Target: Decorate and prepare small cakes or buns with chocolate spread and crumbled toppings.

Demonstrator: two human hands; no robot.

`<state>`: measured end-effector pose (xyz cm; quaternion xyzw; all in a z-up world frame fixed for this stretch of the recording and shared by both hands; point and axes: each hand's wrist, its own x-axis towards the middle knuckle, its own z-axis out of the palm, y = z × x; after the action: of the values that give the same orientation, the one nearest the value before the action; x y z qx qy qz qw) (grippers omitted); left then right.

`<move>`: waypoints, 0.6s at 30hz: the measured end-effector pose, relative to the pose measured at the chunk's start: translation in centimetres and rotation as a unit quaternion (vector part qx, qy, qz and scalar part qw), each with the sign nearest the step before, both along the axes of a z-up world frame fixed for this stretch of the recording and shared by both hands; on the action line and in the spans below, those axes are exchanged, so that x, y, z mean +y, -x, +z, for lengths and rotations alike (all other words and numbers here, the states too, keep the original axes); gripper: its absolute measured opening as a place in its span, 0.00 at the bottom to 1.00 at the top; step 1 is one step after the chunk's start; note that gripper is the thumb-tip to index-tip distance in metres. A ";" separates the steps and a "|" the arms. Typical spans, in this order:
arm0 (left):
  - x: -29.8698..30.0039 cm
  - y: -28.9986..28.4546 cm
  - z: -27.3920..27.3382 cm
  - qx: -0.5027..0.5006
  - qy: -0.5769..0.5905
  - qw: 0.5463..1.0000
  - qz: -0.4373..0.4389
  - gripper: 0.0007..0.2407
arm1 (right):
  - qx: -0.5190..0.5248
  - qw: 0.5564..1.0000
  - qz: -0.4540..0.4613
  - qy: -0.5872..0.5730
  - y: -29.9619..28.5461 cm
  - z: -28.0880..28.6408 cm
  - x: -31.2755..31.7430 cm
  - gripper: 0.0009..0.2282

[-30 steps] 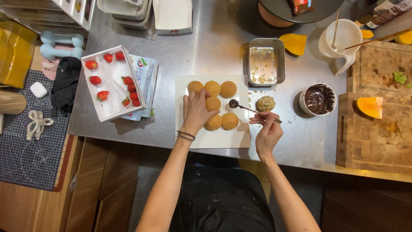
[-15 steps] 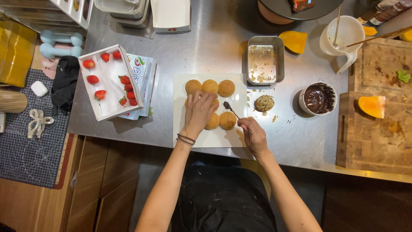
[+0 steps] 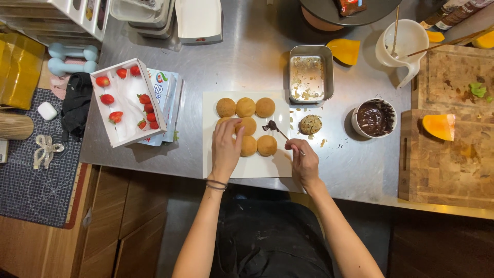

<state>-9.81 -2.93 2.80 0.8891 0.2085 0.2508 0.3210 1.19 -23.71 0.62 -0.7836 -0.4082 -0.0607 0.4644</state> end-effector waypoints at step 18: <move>-0.2 4.7 -0.8 0.166 0.079 0.981 0.064 0.38 | 0.221 0.866 -0.266 -0.361 -10.3 2.1 -14.8 0.15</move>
<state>-14.48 -3.11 2.00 0.8749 0.3346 0.1025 0.3347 11.50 -38.49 2.74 -0.6332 -0.0200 -0.1499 0.7591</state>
